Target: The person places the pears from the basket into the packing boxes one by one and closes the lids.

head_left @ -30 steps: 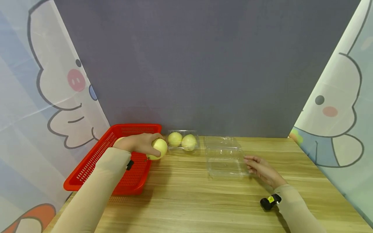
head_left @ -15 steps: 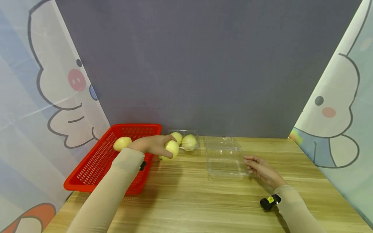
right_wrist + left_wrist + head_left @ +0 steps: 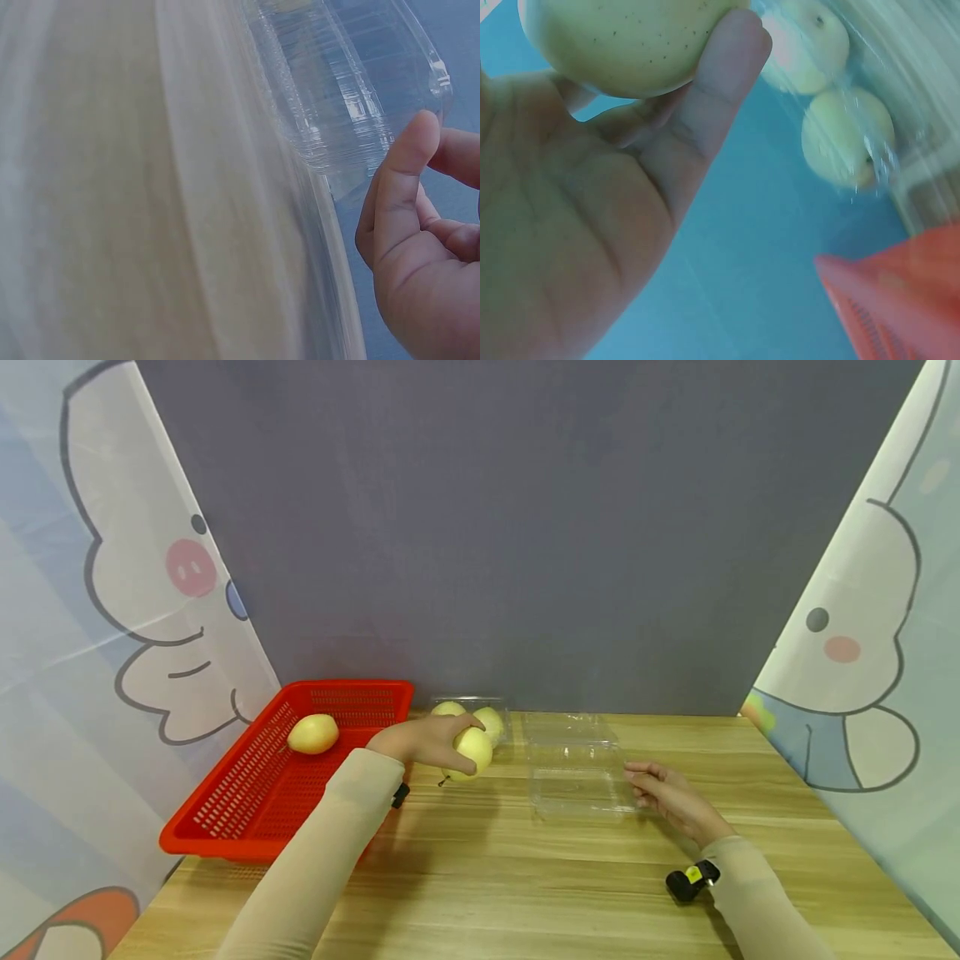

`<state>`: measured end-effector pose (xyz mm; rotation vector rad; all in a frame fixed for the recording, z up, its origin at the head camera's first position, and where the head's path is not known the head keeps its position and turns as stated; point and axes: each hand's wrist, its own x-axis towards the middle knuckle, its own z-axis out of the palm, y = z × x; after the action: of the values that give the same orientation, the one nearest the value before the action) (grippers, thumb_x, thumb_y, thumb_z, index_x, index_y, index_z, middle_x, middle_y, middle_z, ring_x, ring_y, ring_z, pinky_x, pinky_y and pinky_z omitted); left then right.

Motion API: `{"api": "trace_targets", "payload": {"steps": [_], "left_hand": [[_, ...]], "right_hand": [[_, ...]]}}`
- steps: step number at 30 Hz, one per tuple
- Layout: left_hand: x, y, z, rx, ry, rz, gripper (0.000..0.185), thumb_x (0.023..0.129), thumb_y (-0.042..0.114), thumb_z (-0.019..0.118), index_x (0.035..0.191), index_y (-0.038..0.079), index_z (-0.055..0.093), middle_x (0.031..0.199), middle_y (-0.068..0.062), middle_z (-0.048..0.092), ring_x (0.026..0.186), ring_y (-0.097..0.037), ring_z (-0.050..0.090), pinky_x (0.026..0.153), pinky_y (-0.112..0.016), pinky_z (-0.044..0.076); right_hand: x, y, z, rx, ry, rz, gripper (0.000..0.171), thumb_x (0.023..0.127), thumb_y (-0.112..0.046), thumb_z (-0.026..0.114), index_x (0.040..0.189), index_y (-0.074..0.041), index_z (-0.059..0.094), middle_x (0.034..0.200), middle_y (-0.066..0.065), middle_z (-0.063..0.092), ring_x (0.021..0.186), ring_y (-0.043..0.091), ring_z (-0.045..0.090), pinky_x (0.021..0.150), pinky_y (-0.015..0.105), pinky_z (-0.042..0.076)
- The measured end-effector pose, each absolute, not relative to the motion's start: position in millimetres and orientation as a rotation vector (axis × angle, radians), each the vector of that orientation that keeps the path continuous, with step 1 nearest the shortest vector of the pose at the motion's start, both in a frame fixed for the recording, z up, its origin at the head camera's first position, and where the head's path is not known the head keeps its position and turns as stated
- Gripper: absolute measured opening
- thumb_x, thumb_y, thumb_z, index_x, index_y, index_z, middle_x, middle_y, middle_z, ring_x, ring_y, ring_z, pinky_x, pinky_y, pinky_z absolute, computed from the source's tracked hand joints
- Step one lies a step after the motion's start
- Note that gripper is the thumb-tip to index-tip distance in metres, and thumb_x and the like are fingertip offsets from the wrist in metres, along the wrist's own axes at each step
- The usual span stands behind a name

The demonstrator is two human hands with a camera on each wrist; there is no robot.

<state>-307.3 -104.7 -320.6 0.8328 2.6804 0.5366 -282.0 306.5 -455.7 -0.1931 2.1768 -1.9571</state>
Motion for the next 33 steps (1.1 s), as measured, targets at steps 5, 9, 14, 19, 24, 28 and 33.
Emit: {"api": "trace_targets", "payload": {"steps": [5,9,14,19,24,28,33], "left_hand": [[-309.6,-91.3,-328.8,0.848,2.669,0.565,0.065,0.079,0.034,0.07,0.14,0.021,0.051,0.11,0.003,0.059,0.094,-0.016,0.056,0.077,-0.034,0.05],[-310.5,-82.1,-334.0,0.882,2.662,0.575,0.062,0.079,0.035,0.071,0.137,0.022,0.053,0.108,0.005,0.06,0.092,-0.015,0.057,0.078,-0.034,0.049],[-313.6,-73.3,-338.3,0.904,2.648,0.588,0.064,0.079,0.035,0.071,0.139,0.022,0.052,0.112,0.005,0.059,0.094,-0.013,0.057,0.08,-0.034,0.049],[-315.2,-66.4,-343.6,0.965,2.659,0.613,0.063,0.079,0.036,0.072,0.137,0.02,0.053,0.115,0.004,0.059,0.099,-0.013,0.056,0.082,-0.033,0.049],[-317.5,-57.7,-352.1,1.031,2.687,0.644,0.064,0.079,0.039,0.072,0.138,0.02,0.054,0.118,0.003,0.06,0.103,-0.013,0.055,0.082,-0.032,0.049],[-318.1,-47.0,-357.1,1.056,2.686,0.691,0.068,0.08,0.04,0.071,0.141,0.017,0.053,0.121,0.002,0.06,0.105,-0.014,0.056,0.081,-0.032,0.05],[-318.1,-30.8,-363.9,1.043,2.659,0.783,0.067,0.082,0.039,0.074,0.14,0.016,0.052,0.118,0.001,0.061,0.097,-0.013,0.059,0.077,-0.031,0.051]], "right_hand": [[-284.1,307.9,-457.2,-0.179,2.171,-1.961,0.058,0.105,-0.017,0.054,0.144,0.018,0.029,0.1,0.007,0.05,0.078,0.007,0.049,0.068,0.019,0.051],[-284.0,307.8,-457.1,-0.188,2.166,-1.958,0.057,0.106,-0.016,0.053,0.144,0.018,0.028,0.1,0.007,0.05,0.078,0.006,0.05,0.067,0.019,0.051],[-283.4,306.9,-454.5,-0.199,2.162,-1.96,0.058,0.106,-0.017,0.052,0.145,0.018,0.026,0.1,0.006,0.05,0.078,0.006,0.049,0.067,0.019,0.051],[-283.4,307.0,-453.8,-0.196,2.155,-1.959,0.059,0.106,-0.017,0.052,0.145,0.018,0.026,0.1,0.006,0.049,0.078,0.007,0.049,0.067,0.02,0.05],[-283.5,308.1,-456.1,-0.201,2.159,-1.96,0.059,0.106,-0.017,0.053,0.145,0.019,0.026,0.1,0.006,0.049,0.078,0.007,0.049,0.067,0.02,0.051],[-282.5,308.0,-456.5,-0.212,2.162,-1.96,0.06,0.105,-0.017,0.053,0.144,0.019,0.026,0.1,0.007,0.05,0.078,0.006,0.049,0.067,0.019,0.051],[-281.5,306.8,-454.3,-0.216,2.161,-1.962,0.06,0.106,-0.017,0.053,0.144,0.019,0.026,0.1,0.006,0.05,0.078,0.007,0.049,0.067,0.02,0.051]]}}
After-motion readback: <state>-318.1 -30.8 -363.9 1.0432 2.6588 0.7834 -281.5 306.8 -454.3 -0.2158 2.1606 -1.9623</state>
